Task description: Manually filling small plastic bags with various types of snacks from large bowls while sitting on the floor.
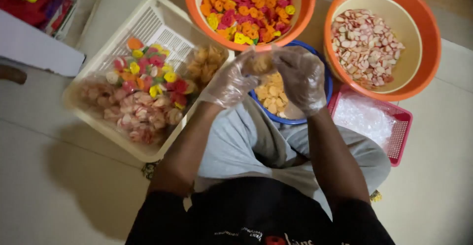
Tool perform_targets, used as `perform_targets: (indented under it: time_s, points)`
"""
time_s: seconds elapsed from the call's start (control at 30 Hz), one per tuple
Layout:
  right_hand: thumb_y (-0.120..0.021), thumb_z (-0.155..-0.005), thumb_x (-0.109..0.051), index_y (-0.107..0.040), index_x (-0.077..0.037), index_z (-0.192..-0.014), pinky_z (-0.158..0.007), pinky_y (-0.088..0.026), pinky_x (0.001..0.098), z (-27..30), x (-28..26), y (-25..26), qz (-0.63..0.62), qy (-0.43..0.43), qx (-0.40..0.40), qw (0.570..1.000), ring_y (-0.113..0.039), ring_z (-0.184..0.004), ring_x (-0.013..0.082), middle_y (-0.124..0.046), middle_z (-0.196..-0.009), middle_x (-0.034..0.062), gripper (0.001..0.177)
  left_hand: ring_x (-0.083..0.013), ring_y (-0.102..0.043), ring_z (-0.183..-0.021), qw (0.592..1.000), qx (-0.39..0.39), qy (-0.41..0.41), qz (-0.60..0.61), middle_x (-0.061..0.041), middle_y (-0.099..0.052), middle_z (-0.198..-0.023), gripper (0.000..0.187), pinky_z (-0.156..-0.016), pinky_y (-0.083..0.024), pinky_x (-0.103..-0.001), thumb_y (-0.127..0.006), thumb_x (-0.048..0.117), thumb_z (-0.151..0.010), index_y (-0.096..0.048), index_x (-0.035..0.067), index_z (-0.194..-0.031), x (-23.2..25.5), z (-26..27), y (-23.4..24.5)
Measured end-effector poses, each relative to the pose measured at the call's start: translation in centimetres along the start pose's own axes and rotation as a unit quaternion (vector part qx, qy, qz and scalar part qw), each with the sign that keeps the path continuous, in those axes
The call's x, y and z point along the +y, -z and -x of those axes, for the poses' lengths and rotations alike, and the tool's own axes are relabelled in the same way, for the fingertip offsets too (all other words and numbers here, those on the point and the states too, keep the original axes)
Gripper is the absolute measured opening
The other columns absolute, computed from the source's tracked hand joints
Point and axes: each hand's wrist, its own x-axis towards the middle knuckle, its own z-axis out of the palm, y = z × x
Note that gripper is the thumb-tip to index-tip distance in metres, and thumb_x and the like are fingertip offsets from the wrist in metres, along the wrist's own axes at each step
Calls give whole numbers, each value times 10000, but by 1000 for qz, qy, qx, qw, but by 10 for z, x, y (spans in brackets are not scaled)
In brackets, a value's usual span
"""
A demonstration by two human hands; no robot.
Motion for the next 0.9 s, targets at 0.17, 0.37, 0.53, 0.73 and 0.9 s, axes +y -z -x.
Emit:
perform_targets:
  time_s: [0.17,0.37,0.53,0.73,0.9]
  points:
    - [-811,-858,-193,-802,-184,-1015,-888,-572,406,-16,-23,-48,-40,-57,-106,992,-728,-1011,249,-756,-1003,54,157,-208,-662,-1093,982,48,46,-175,-102,-647,-1204,640,-972,-579,-323,-836,89,-732,-640,98,-1341,53,13,48]
    - [-763,-863,-63,-780,-32,-1009,-841,-574,478,-38,-41,-104,-167,31,-205,964,-729,-959,364,-738,-959,213,150,-61,-727,-1002,897,118,177,-389,147,-757,-998,412,-888,-585,-279,-813,510,-749,-729,355,-1122,88,39,88]
    - [-775,-860,-134,-804,-92,-990,-805,-584,438,-35,2,-180,-108,84,-256,957,-737,-932,353,-754,-915,152,140,-253,-747,-1006,750,34,72,-657,-68,-772,-988,403,-849,-619,-371,-780,327,-774,-737,215,-1158,85,80,105]
    - [-775,-825,-154,-811,-64,-946,-742,-605,473,-29,82,-242,-103,134,-235,957,-741,-818,397,-753,-835,201,155,-257,-731,-1018,790,150,129,-581,-66,-762,-967,388,-889,-599,-392,-681,502,-848,-736,197,-1080,74,79,94]
    - [-722,-905,-245,-760,-78,-879,-562,-560,314,-16,83,-260,63,239,-89,965,-685,-647,280,-647,-728,156,173,-223,-645,-1220,798,145,144,-568,-67,-706,-1233,528,-1050,-535,-360,-679,416,-941,-565,272,-1436,-23,54,142]
